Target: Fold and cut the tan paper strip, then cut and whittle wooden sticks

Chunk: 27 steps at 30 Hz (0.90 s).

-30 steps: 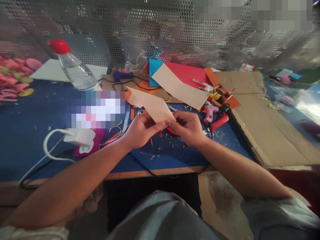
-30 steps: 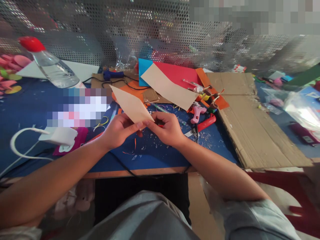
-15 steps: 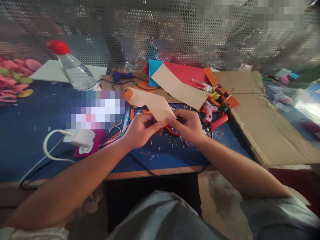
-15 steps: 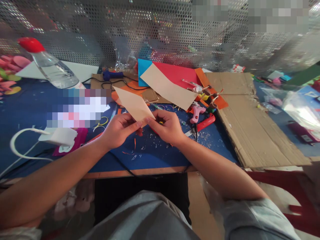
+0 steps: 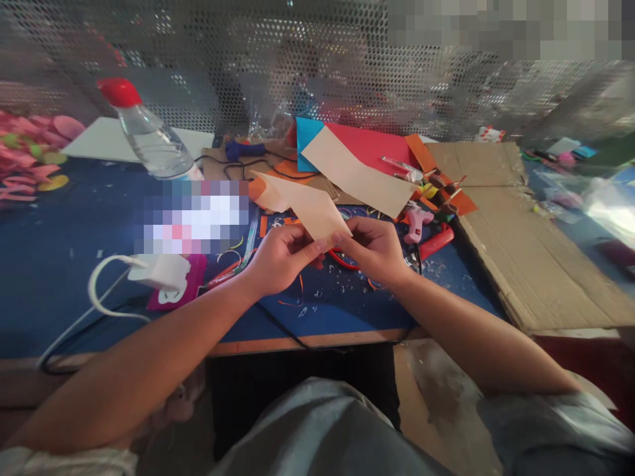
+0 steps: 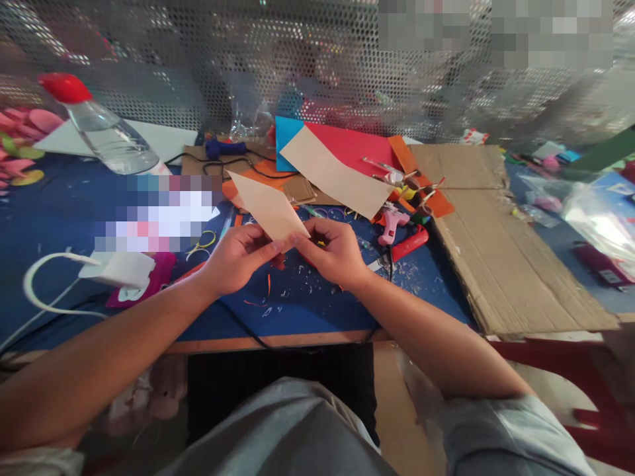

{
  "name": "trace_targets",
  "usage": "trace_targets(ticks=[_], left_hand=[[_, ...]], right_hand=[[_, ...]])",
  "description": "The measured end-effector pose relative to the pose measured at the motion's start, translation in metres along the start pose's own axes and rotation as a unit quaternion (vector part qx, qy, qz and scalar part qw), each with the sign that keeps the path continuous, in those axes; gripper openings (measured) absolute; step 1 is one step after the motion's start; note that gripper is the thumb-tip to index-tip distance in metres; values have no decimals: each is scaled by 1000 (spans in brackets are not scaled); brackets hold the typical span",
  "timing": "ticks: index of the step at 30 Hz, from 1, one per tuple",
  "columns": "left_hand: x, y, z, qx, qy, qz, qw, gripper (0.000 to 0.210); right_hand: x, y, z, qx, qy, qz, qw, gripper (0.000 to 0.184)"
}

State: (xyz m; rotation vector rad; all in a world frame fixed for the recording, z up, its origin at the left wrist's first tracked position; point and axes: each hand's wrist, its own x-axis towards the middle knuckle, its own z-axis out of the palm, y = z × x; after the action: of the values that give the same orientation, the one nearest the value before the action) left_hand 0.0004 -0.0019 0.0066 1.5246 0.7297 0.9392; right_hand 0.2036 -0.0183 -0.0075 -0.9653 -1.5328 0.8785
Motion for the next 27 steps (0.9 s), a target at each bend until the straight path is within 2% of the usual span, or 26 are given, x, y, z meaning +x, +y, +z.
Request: trace_targets(ticks=[12,27], left_hand=[[0,2,2,5,7,10,1000,43],[-1,-5,0,-9,-15,-2,1000,36]], right_hand=[[1,-3,0,3,-8,1,1000,46],[2,-3,1,12,-20,24,999,54]])
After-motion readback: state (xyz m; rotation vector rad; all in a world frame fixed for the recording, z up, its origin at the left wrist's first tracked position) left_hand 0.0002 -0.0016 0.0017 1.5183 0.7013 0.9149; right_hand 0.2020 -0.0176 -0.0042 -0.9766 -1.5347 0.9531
